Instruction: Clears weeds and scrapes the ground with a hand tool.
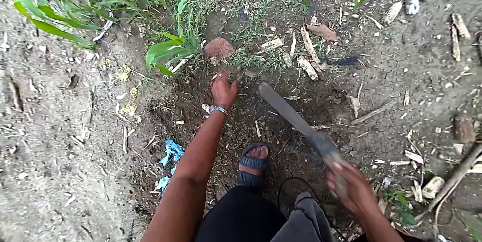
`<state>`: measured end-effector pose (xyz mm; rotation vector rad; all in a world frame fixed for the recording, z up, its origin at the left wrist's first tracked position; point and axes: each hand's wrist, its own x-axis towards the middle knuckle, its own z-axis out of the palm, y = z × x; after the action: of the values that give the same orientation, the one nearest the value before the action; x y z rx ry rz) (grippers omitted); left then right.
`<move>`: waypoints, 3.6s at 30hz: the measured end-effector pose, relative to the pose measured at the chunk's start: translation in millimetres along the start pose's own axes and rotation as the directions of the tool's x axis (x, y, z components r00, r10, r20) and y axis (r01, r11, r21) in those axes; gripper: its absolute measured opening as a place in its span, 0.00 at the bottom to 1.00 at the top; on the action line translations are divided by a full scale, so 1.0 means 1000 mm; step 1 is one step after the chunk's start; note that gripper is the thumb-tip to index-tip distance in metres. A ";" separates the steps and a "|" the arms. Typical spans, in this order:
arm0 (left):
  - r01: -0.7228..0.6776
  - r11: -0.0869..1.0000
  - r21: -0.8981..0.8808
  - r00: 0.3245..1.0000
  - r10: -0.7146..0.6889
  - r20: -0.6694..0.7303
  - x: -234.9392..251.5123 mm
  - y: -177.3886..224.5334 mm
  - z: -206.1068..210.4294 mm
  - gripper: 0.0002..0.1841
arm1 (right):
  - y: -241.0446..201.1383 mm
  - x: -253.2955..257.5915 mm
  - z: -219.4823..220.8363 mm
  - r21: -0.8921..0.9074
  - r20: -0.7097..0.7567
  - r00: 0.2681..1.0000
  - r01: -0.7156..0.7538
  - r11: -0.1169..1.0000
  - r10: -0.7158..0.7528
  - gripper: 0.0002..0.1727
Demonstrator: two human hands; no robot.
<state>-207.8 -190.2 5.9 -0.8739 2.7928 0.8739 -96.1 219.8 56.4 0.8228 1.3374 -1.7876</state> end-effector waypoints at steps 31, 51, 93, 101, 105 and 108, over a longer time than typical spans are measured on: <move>-0.087 0.888 0.451 0.962 -0.043 0.270 0.074 0.059 0.038 0.31 | 0.016 0.052 0.037 -0.039 0.020 1.000 -0.016 0.999 0.016 0.20; 0.039 0.948 0.315 0.983 -0.093 0.157 0.071 0.031 0.015 0.31 | 0.004 0.078 0.107 -0.499 0.129 0.892 0.436 0.749 -0.433 0.33; 0.021 0.898 0.439 0.938 -0.170 0.303 0.071 0.071 0.048 0.25 | -0.016 0.073 0.104 -0.068 -0.014 0.982 0.186 0.980 -0.187 0.20; -0.013 0.994 0.111 0.970 -0.015 0.243 0.046 0.039 0.044 0.23 | 0.030 -0.056 -0.012 0.185 -0.087 0.990 0.128 0.974 -0.114 0.19; -0.179 0.978 0.111 0.944 0.139 0.300 0.059 0.074 0.043 0.23 | 0.013 -0.041 0.011 0.136 -0.168 0.978 0.147 0.980 -0.124 0.15; -0.259 0.911 0.320 0.911 0.121 0.393 0.065 0.113 0.054 0.27 | -0.005 0.025 0.053 0.091 -0.161 0.983 0.104 0.990 -0.088 0.14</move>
<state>-328.2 -117.3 1.4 -0.3366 2.6049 0.4439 -116.4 164.7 50.7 0.9850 1.4190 -1.9104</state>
